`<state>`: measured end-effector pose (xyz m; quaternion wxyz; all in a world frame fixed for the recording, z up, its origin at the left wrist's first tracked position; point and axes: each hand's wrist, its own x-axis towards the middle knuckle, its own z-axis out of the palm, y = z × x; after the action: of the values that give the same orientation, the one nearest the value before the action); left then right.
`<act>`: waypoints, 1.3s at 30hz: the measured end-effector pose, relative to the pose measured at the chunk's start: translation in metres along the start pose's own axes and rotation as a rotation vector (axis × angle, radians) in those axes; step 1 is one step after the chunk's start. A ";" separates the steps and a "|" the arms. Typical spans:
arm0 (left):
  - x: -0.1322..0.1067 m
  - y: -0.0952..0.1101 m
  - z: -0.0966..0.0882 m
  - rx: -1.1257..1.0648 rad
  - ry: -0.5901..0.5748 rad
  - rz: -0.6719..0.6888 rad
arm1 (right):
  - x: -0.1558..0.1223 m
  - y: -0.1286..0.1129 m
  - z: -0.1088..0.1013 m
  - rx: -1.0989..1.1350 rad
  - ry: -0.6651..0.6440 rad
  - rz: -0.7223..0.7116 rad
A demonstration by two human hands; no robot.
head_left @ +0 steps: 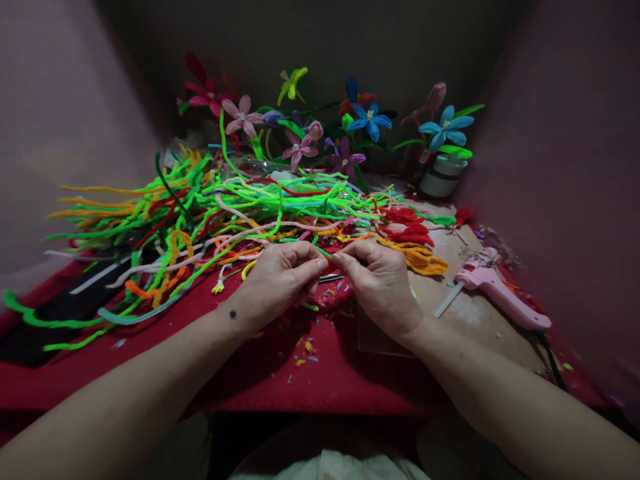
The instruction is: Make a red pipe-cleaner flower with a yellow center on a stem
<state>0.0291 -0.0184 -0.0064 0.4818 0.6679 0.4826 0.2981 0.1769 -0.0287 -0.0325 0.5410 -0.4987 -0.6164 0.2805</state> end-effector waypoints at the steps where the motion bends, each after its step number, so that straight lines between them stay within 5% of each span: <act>1: 0.000 0.000 0.000 0.004 0.005 0.005 | 0.001 0.000 0.000 0.013 -0.011 0.015; 9: 0.000 -0.003 -0.004 -0.035 0.033 -0.003 | 0.008 0.006 0.000 0.370 -0.156 0.361; 12: -0.001 -0.004 -0.003 -0.032 0.031 0.008 | 0.007 0.005 0.000 0.260 -0.183 0.275; 19: -0.004 -0.003 0.001 -0.222 -0.052 -0.074 | 0.000 -0.001 -0.001 -0.092 0.024 -0.044; 22: -0.002 -0.006 -0.002 -0.314 -0.098 -0.102 | 0.004 0.002 -0.002 -0.021 -0.033 0.056; 28: 0.003 -0.012 -0.006 -0.479 -0.163 -0.088 | 0.006 0.008 0.002 0.470 -0.160 0.323; 39: 0.004 -0.015 -0.006 -0.552 -0.091 -0.157 | 0.003 0.009 0.004 0.549 -0.158 0.350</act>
<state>0.0200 -0.0115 -0.0185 0.6881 0.4846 0.4114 0.3498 0.1761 -0.0218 -0.0399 0.5492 -0.4093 -0.4629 0.5626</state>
